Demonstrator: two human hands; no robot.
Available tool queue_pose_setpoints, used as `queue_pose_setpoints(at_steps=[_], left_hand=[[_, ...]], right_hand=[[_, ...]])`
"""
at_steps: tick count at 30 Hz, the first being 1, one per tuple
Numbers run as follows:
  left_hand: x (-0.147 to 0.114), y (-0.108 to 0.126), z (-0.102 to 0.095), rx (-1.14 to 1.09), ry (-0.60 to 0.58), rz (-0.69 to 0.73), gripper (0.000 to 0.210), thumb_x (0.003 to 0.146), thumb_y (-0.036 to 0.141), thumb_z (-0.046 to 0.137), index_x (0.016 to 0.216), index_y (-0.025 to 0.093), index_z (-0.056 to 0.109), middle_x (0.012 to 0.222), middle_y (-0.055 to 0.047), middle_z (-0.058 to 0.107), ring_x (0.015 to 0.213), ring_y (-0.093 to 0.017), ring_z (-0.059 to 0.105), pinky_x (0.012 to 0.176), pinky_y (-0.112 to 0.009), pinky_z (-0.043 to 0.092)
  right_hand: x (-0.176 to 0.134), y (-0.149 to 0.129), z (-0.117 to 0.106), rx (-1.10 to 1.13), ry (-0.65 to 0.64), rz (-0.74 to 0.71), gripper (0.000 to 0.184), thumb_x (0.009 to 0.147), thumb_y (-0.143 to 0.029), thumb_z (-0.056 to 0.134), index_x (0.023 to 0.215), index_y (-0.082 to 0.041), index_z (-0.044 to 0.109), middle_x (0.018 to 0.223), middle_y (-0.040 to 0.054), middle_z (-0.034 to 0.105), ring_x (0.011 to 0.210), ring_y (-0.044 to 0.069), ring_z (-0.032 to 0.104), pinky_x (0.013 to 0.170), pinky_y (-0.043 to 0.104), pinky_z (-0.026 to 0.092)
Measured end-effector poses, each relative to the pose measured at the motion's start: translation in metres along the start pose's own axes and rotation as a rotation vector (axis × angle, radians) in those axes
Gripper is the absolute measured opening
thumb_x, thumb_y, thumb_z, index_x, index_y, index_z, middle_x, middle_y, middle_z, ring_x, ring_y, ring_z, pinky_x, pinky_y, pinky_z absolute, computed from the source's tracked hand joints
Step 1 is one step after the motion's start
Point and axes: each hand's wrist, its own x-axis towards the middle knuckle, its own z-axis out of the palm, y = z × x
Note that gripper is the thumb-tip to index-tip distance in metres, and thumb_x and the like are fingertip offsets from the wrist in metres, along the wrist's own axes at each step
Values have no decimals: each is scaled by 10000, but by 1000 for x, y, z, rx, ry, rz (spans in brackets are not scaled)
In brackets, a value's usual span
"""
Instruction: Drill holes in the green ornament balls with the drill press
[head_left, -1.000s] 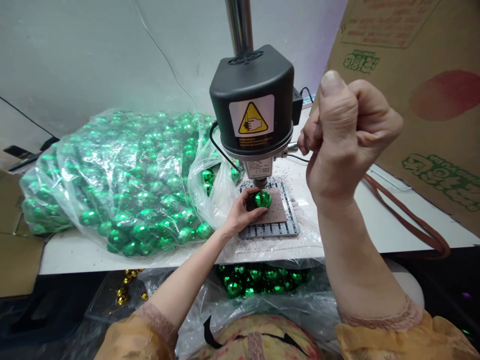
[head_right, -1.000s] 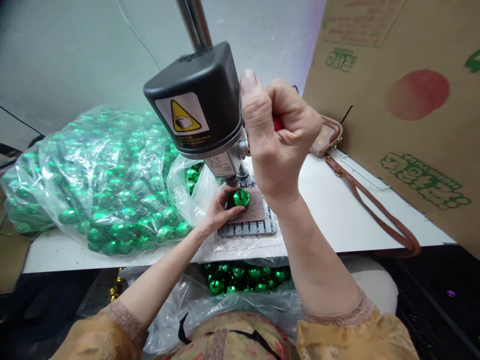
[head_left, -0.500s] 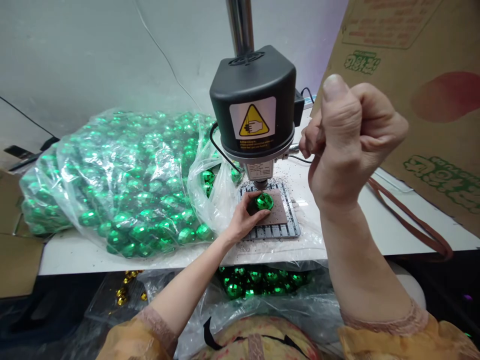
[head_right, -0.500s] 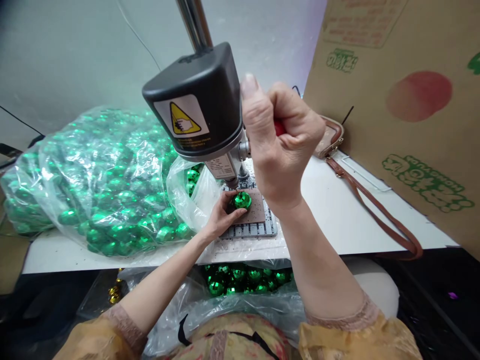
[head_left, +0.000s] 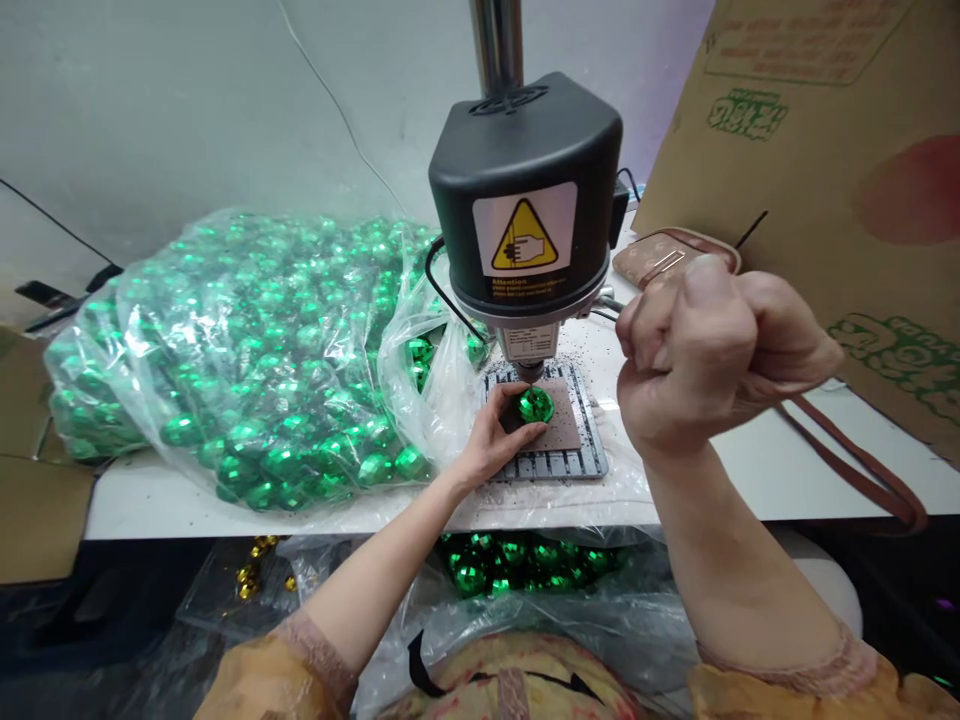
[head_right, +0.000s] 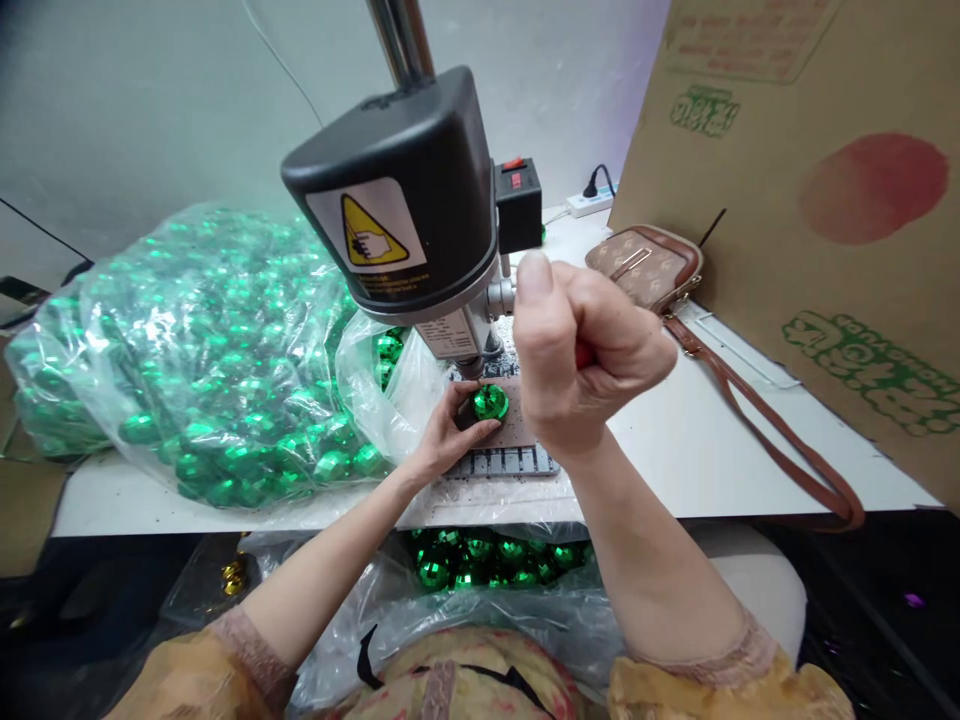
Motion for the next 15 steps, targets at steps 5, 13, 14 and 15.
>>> queue_pose_setpoints(at_steps=[5, 13, 14, 15], left_hand=[[-1, -2, 0, -9, 2, -17, 594, 834, 531, 859, 1268, 230, 585, 1212, -86, 690, 1165, -265, 680, 1069, -449, 545], [0, -1, 0, -10, 12, -31, 608, 822, 560, 859, 1252, 228, 585, 1197, -83, 681, 1157, -269, 676, 1057, -448, 540], [0, -1, 0, -1, 14, -28, 609, 821, 564, 859, 1250, 227, 587, 1196, -82, 681, 1156, -269, 676, 1057, -447, 539], [0, 0, 0, 7, 16, -25, 608, 821, 565, 858, 1248, 227, 588, 1195, -81, 682, 1155, -269, 677, 1056, -446, 539]], right_hand=[[-6, 6, -7, -13, -19, -23, 483, 961, -196, 564, 653, -193, 192, 544, -55, 229, 469, 27, 293, 467, 247, 280], [-14, 16, -14, -3, -15, -56, 455, 961, -237, 559, 655, -203, 223, 558, -63, 252, 466, 37, 246, 441, 259, 238], [-15, 16, -15, -6, -15, -58, 456, 953, -224, 563, 656, -204, 217, 561, -65, 247, 466, 36, 240, 440, 258, 233], [-16, 16, -16, -10, -10, -62, 460, 944, -207, 567, 656, -204, 209, 561, -66, 239, 466, 35, 237, 442, 259, 234]])
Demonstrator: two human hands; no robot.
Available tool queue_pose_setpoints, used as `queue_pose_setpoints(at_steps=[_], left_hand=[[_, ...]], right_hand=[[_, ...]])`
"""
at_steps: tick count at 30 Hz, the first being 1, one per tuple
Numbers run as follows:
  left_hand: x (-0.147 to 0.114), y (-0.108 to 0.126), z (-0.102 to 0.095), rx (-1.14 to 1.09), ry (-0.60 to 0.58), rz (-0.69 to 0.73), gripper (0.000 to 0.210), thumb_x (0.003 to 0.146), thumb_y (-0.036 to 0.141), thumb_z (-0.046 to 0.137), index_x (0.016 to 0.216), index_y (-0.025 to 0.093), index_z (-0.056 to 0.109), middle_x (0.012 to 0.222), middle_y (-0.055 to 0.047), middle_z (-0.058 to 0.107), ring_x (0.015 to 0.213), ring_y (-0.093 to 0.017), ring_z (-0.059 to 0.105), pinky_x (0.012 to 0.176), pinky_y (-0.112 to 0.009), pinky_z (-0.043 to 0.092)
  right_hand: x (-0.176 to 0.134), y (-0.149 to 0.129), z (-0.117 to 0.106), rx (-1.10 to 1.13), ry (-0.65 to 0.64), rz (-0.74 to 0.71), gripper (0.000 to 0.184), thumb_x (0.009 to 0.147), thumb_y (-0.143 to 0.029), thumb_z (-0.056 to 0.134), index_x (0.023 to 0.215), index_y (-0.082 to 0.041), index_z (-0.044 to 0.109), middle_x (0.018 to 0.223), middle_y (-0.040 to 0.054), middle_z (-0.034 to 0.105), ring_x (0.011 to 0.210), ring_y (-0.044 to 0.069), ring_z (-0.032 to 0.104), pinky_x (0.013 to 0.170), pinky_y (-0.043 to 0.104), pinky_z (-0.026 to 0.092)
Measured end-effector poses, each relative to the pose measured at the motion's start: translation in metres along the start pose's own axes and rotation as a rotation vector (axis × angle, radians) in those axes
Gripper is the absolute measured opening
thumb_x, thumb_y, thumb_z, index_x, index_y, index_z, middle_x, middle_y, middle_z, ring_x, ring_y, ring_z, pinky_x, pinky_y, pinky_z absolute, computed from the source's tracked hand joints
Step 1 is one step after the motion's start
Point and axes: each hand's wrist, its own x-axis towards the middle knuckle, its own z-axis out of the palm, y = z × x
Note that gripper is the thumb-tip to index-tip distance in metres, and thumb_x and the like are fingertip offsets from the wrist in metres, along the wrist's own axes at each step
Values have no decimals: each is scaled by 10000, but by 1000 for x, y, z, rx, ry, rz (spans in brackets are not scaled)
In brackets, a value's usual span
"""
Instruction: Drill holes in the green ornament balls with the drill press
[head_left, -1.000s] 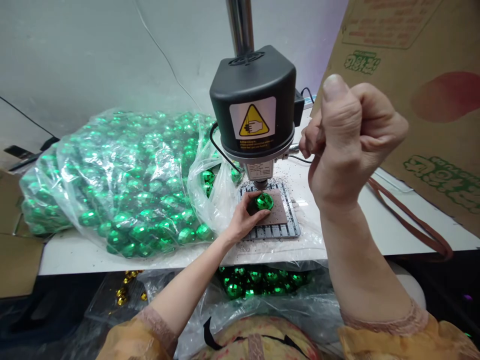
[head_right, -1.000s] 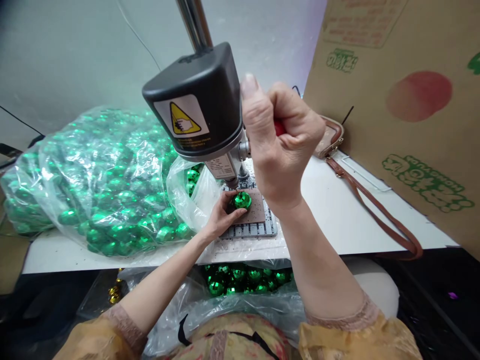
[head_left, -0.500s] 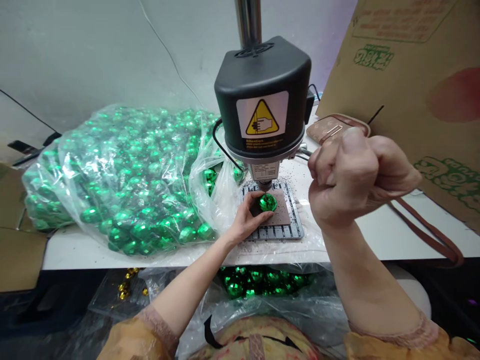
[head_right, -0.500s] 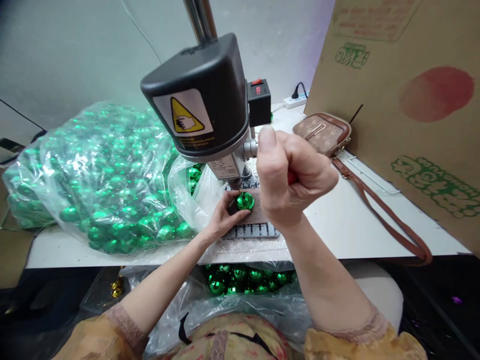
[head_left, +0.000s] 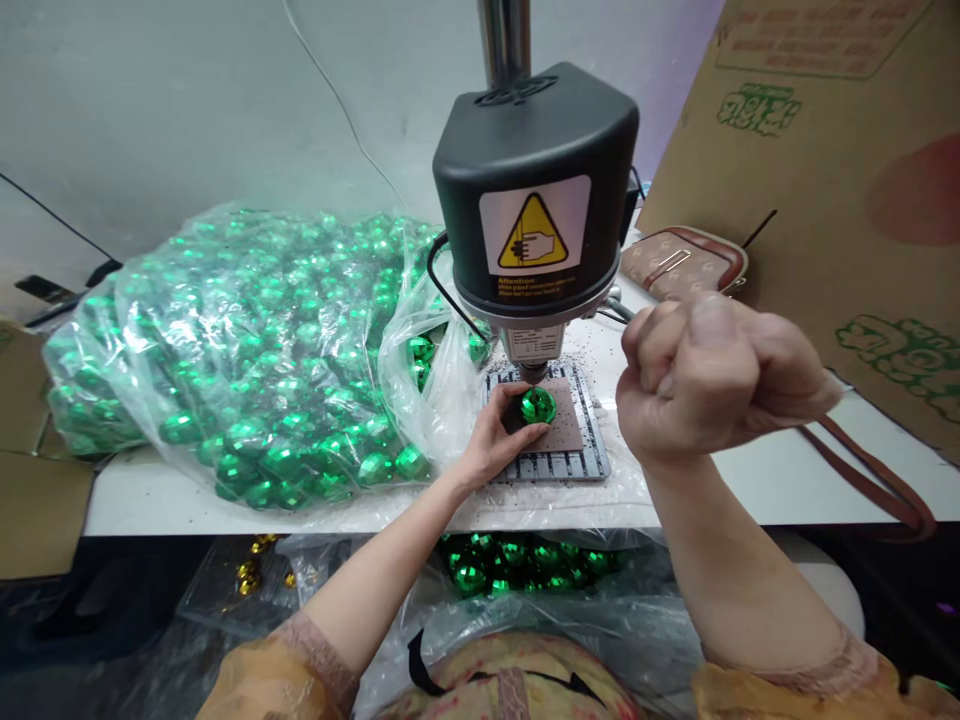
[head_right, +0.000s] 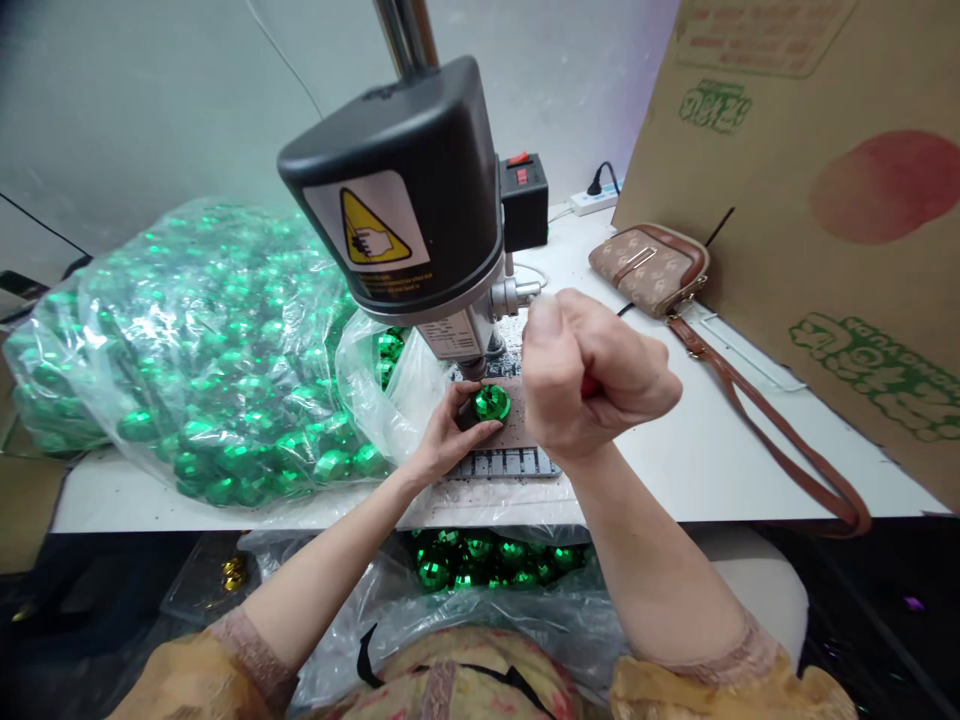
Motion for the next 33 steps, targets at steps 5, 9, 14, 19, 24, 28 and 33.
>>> queue_pose_setpoints(at_steps=[5, 9, 14, 19, 24, 28, 33], left_hand=[[0, -1, 0, 6, 2, 3, 609, 818, 556, 864, 1252, 228, 590, 1206, -82, 685, 1171, -268, 674, 1068, -446, 533], [-1, -2, 0, -10, -11, -13, 611, 834, 541, 855, 1279, 231, 573, 1260, -98, 685, 1210, -272, 666, 1092, -456, 524], [-1, -1, 0, 10, -2, -12, 610, 832, 554, 851, 1268, 229, 576, 1253, -101, 689, 1203, -275, 671, 1086, -458, 530], [0, 0, 0, 15, 7, -2, 603, 826, 553, 857, 1250, 226, 581, 1211, -91, 696, 1160, -267, 686, 1047, -439, 553], [-1, 0, 1, 7, 14, 0, 601, 824, 555, 857, 1243, 223, 584, 1195, -83, 698, 1150, -266, 687, 1045, -443, 551], [1, 5, 3, 14, 35, 3, 594, 823, 550, 857, 1244, 222, 596, 1192, -88, 711, 1138, -264, 695, 1025, -436, 564], [-17, 21, 7, 207, 234, 76, 479, 847, 502, 834, 1186, 232, 630, 1133, -90, 724, 1065, -259, 719, 945, -434, 598]], right_hand=[[-4, -2, -2, -8, -11, -57, 448, 900, -118, 559, 640, -201, 202, 556, -64, 220, 482, 41, 247, 457, 258, 268], [-2, -2, 0, 38, -3, -74, 457, 876, -116, 556, 607, -191, 194, 525, -65, 234, 449, 45, 259, 432, 258, 277], [-1, 0, -1, 70, -30, -105, 462, 875, -132, 558, 584, -183, 203, 484, -73, 250, 409, 40, 249, 412, 258, 305], [-8, 4, -8, 105, -84, -124, 423, 870, -133, 553, 598, -185, 234, 510, -66, 234, 421, 37, 234, 425, 264, 307], [-9, 2, -7, 66, -56, -100, 496, 883, -171, 580, 602, -179, 170, 498, -62, 244, 412, 25, 235, 427, 265, 305], [18, -9, 13, -11, 40, 71, 490, 924, -216, 580, 588, -194, 225, 499, -60, 218, 423, 31, 269, 423, 257, 249], [48, -18, 29, -63, 8, 250, 469, 900, -212, 633, 570, -213, 299, 493, -60, 285, 457, 44, 326, 477, 283, 287]])
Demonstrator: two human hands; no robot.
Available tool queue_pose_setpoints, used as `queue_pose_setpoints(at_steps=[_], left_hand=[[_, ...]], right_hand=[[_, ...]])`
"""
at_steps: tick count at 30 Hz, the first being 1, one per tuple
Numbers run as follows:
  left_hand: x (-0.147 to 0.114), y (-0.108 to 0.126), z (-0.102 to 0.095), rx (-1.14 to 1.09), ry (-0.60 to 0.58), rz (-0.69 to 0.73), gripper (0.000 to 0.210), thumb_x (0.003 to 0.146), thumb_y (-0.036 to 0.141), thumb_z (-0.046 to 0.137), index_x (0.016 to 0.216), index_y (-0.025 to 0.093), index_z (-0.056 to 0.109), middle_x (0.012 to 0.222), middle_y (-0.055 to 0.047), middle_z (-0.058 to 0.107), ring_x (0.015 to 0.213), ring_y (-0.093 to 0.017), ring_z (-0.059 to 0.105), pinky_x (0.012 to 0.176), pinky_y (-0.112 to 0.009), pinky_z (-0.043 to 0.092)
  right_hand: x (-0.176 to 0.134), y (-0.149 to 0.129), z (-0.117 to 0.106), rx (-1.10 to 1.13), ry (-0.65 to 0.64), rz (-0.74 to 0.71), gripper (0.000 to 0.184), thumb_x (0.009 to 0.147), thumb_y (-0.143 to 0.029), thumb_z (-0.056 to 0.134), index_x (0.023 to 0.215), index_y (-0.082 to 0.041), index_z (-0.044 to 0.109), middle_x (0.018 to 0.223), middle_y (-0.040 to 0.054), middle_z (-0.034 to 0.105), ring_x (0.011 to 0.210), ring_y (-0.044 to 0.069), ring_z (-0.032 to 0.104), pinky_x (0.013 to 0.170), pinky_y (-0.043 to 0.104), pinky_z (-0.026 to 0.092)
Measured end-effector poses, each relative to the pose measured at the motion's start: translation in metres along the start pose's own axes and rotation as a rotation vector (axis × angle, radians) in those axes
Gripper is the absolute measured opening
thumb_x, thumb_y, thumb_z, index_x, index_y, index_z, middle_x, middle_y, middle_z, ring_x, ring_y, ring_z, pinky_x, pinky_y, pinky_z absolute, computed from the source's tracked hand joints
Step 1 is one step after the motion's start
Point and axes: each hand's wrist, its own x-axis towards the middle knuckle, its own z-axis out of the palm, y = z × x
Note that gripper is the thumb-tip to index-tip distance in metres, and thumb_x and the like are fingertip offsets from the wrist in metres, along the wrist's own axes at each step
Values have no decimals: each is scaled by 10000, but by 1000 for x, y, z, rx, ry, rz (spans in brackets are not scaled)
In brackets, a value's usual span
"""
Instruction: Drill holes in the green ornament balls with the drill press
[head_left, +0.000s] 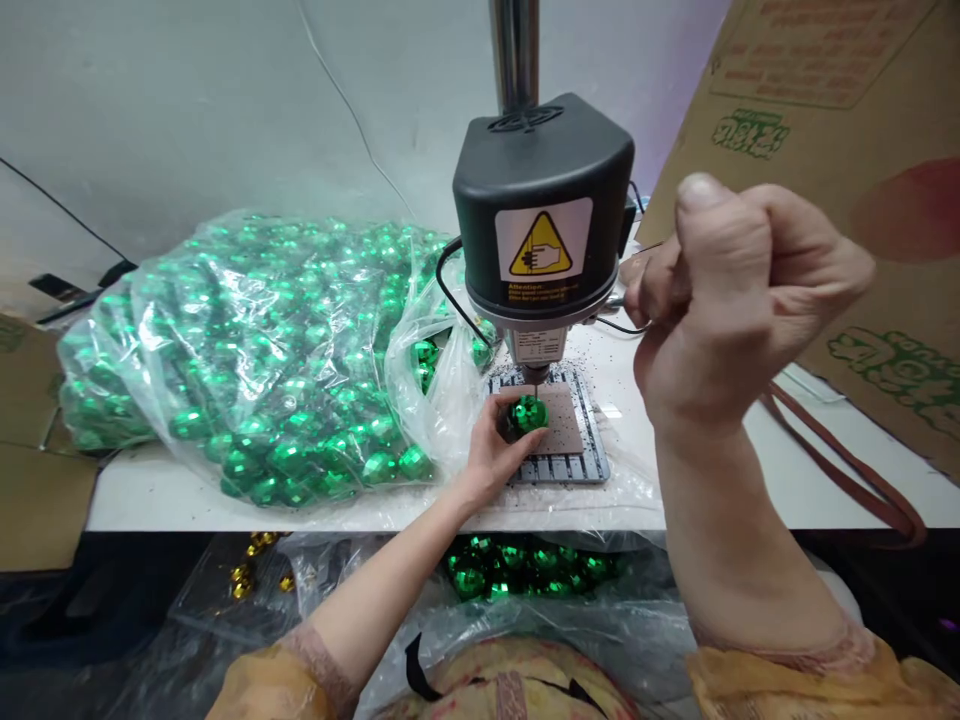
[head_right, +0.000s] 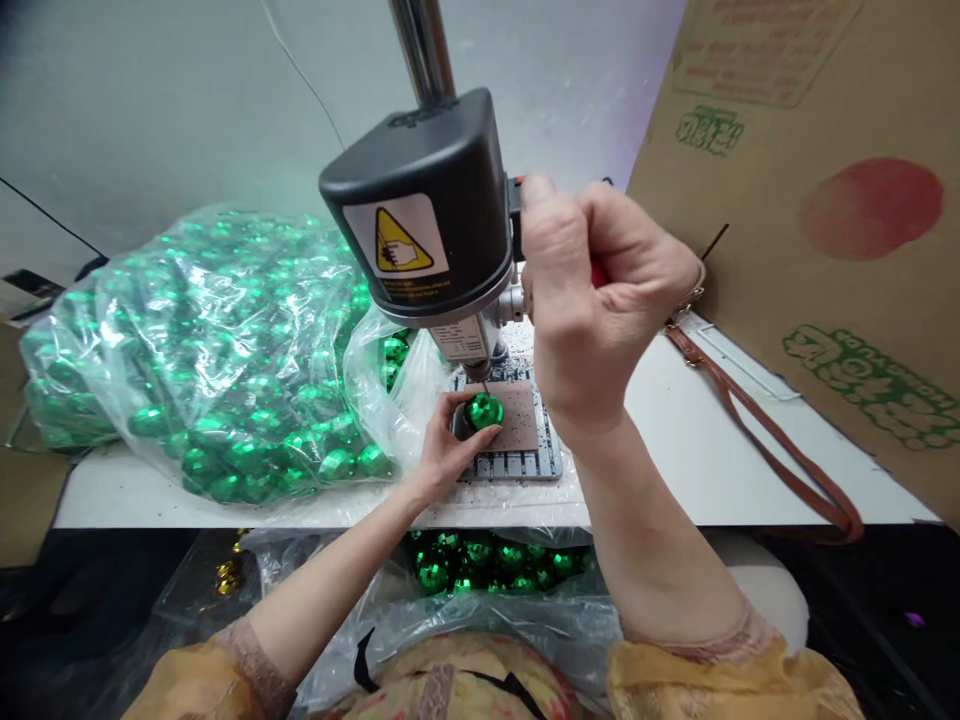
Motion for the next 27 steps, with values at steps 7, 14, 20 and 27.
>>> queue_pose_setpoints(at_steps=[7, 14, 20, 27], left_hand=[[-118, -17, -41, 267, -470, 328, 421, 786, 597, 835, 1090, 324, 733, 1111, -93, 783, 864, -275, 765, 722, -424, 649], [-191, -68, -65, 519, -682, -20, 444, 907, 467, 661, 1326, 332, 710, 1167, -129, 789, 879, -340, 782, 668, -432, 623], [-198, -64, -57, 553, -606, -50, 359, 727, 395, 818, 1080, 353, 772, 931, -58, 773, 804, -331, 774, 700, -485, 615], [-45, 30, -95, 300, -714, -37, 295, 870, 75, 538, 979, 275, 727, 822, 32, 751, 700, -194, 711, 643, -314, 570]], right_hand=[[-1, 3, -1, 8, 11, -47, 475, 934, -214, 609, 590, -198, 282, 504, -74, 323, 473, 16, 339, 539, 259, 332], [4, 9, 0, 5, -2, -98, 404, 951, -202, 578, 617, -259, 357, 469, -72, 369, 412, 91, 340, 512, 315, 356], [1, 7, -3, 83, -15, -47, 406, 924, -232, 620, 594, -247, 384, 463, -73, 390, 403, 73, 329, 452, 309, 304], [-2, 4, -6, 61, -35, -23, 429, 932, -258, 624, 558, -211, 419, 466, -76, 387, 428, 42, 372, 489, 304, 327]])
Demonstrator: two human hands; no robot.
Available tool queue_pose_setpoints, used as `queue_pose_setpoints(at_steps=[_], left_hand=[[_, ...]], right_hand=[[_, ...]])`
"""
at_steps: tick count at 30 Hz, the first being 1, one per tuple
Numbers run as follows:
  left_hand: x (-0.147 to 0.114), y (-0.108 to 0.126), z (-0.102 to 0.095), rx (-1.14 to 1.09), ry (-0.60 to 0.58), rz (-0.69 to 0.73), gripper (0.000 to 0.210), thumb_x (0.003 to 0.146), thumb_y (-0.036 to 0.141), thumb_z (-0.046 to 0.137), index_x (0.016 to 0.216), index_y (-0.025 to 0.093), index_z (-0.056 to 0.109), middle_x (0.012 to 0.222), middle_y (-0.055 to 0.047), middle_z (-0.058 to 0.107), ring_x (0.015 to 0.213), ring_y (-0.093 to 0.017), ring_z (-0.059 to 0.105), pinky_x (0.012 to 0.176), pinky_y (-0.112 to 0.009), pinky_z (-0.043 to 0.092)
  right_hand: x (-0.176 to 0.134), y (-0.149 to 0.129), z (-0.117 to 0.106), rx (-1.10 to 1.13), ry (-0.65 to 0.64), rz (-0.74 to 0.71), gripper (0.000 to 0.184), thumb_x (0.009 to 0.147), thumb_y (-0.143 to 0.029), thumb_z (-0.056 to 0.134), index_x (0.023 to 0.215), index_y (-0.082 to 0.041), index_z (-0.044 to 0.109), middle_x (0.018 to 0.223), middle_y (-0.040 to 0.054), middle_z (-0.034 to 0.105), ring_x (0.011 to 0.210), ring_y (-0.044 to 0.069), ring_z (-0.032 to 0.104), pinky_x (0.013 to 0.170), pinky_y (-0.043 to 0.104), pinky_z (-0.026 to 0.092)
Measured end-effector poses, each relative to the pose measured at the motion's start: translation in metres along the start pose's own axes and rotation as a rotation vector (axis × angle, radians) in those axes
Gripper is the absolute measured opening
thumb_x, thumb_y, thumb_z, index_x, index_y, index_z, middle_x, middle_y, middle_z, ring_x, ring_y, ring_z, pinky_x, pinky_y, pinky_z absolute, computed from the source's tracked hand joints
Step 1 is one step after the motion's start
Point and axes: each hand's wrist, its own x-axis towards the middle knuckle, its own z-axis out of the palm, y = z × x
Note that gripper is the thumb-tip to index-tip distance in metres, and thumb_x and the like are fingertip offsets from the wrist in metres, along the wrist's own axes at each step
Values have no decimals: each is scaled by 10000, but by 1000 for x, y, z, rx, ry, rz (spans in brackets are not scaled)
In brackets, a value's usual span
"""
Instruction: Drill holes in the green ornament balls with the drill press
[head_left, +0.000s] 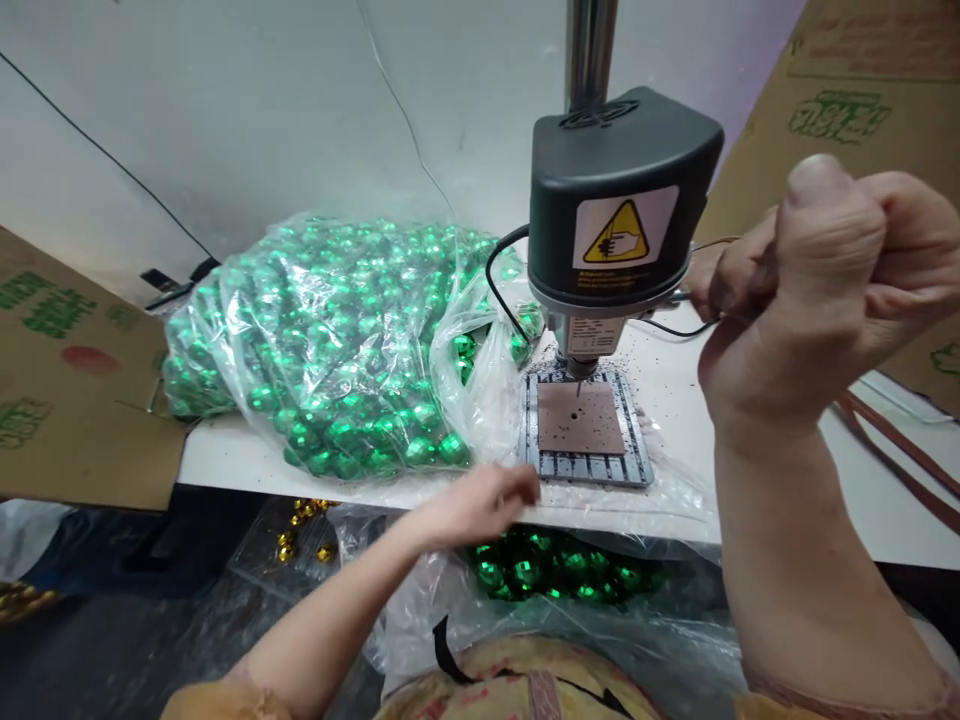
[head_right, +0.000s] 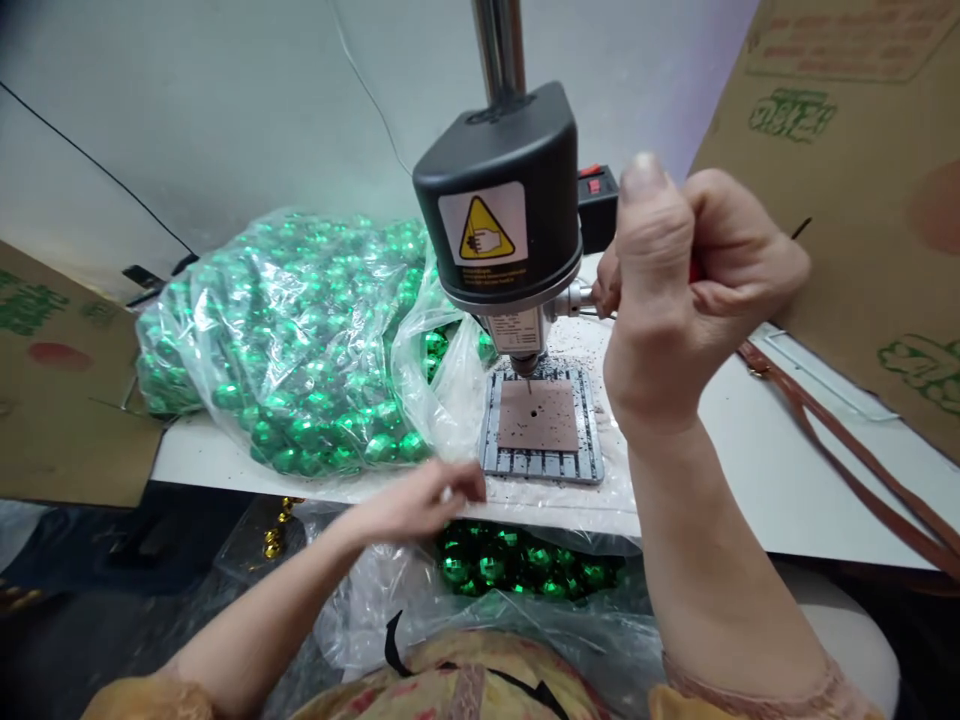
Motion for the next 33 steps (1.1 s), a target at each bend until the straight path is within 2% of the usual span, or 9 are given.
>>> queue_pose_setpoints(at_steps=[4, 7, 10, 14, 18, 21, 23, 29, 33], left_hand=[[71, -23, -83, 298, 327, -226, 304, 819, -2, 561, 999, 198, 703, 981, -83, 729, 948, -281, 698, 914, -420, 564], [104, -55, -106, 496, 356, -400, 289, 756, -35, 636, 935, 183, 695, 991, -125, 688, 1104, -354, 655, 1033, -498, 507], [113, -73, -111, 504, 349, -395, 306, 703, -23, 701, 913, 200, 702, 910, -91, 664, 1097, -360, 646, 1015, -485, 501], [103, -69, -112, 419, 429, -302, 382, 775, 115, 737, 1139, 231, 714, 1023, -70, 674, 949, -271, 669, 924, -416, 540], [90, -41, -93, -349, 526, -120, 456, 871, 380, 752, 1297, 248, 654, 1052, -56, 714, 860, -201, 702, 796, -338, 587], [85, -17, -67, -910, 454, -131, 550, 841, 440, 807, 1322, 260, 612, 1053, -43, 742, 824, -179, 732, 774, -320, 603], [84, -6, -50, -1096, 415, -167, 591, 766, 407, 887, 1263, 249, 608, 1039, -35, 751, 837, -180, 741, 799, -328, 610], [89, -3, -27, -1026, 415, -277, 611, 701, 604, 908, 1019, 193, 586, 835, -20, 726, 723, -174, 697, 672, -292, 550], [86, -2, -31, -843, 370, -215, 683, 659, 380, 984, 1213, 220, 618, 924, -6, 743, 822, -148, 686, 749, -257, 529]], right_hand=[[0, 3, 1, 2, 21, 8, 455, 934, -264, 628, 540, -202, 408, 468, -75, 353, 431, 33, 364, 487, 290, 322], [1, 7, 0, 33, 30, -18, 458, 910, -263, 656, 520, -211, 424, 444, -73, 355, 395, 56, 347, 440, 308, 290], [1, 10, -1, 26, 31, -24, 456, 899, -279, 675, 511, -219, 442, 433, -71, 361, 379, 71, 350, 422, 321, 290], [-1, 11, -3, 10, 33, -39, 463, 898, -318, 686, 514, -227, 445, 436, -65, 378, 388, 88, 367, 444, 343, 328], [-2, 9, -2, 5, 42, -49, 465, 901, -303, 682, 515, -223, 438, 438, -65, 372, 389, 84, 342, 455, 343, 310], [-3, 6, -1, -10, 47, -30, 466, 914, -302, 667, 523, -222, 426, 447, -66, 373, 402, 81, 333, 471, 335, 308], [-3, 5, -1, -11, 46, -27, 466, 922, -306, 656, 532, -225, 412, 451, -67, 370, 406, 87, 333, 473, 334, 304], [-2, 7, -2, 3, 16, -42, 478, 922, -336, 663, 551, -233, 380, 445, -73, 352, 400, 95, 334, 462, 336, 298], [-2, 8, -3, 29, 9, -41, 485, 920, -331, 669, 555, -231, 365, 446, -72, 349, 400, 90, 335, 455, 330, 300]])
